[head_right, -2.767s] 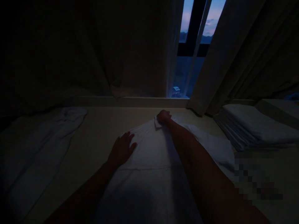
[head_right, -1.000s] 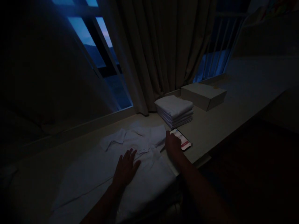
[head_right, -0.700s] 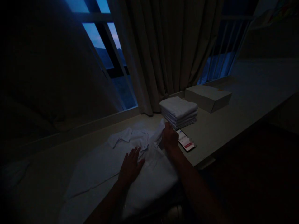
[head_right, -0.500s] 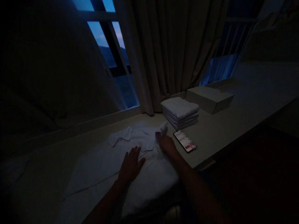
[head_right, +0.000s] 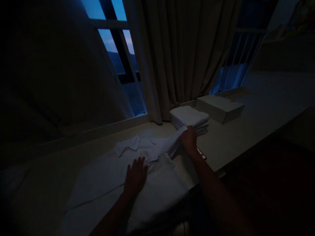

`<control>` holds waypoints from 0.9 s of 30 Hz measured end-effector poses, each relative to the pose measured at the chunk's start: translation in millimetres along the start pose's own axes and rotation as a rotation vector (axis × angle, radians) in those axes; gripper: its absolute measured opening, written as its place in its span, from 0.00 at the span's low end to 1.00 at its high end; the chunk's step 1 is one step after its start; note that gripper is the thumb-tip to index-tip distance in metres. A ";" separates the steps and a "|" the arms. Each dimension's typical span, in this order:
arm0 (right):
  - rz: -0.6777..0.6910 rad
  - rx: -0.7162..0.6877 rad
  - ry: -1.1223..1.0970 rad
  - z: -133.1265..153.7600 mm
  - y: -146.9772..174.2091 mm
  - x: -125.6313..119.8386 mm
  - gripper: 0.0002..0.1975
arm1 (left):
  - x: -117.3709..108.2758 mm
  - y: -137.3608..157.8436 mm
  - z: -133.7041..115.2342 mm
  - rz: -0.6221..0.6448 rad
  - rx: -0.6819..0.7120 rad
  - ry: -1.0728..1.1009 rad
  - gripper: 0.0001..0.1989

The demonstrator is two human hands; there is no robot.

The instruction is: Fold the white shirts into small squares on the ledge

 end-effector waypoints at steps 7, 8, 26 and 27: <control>-0.155 -0.770 -0.009 75.1 64.4 -0.2 0.23 | -2.3 0.7 0.2 -0.027 0.012 0.014 0.27; -0.141 -0.835 0.016 69.6 76.7 6.6 0.25 | -1.7 1.1 0.3 -0.034 0.017 0.012 0.26; -0.075 -0.133 0.303 -95.3 29.9 13.9 0.21 | 16.3 -47.5 -25.8 -0.094 0.190 0.041 0.23; -0.045 -0.078 0.408 -90.1 14.4 17.2 0.20 | 18.9 -48.8 -29.1 -0.102 0.183 0.044 0.23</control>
Point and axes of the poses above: each hand's wrist, its own y-axis away from the middle knuckle, its own x-axis out of the palm, z = x × y, the point moved 3 cm from there along -y, towards the middle knuckle, and after that the axes turned 14 degrees about x, right-handed, at the moved point
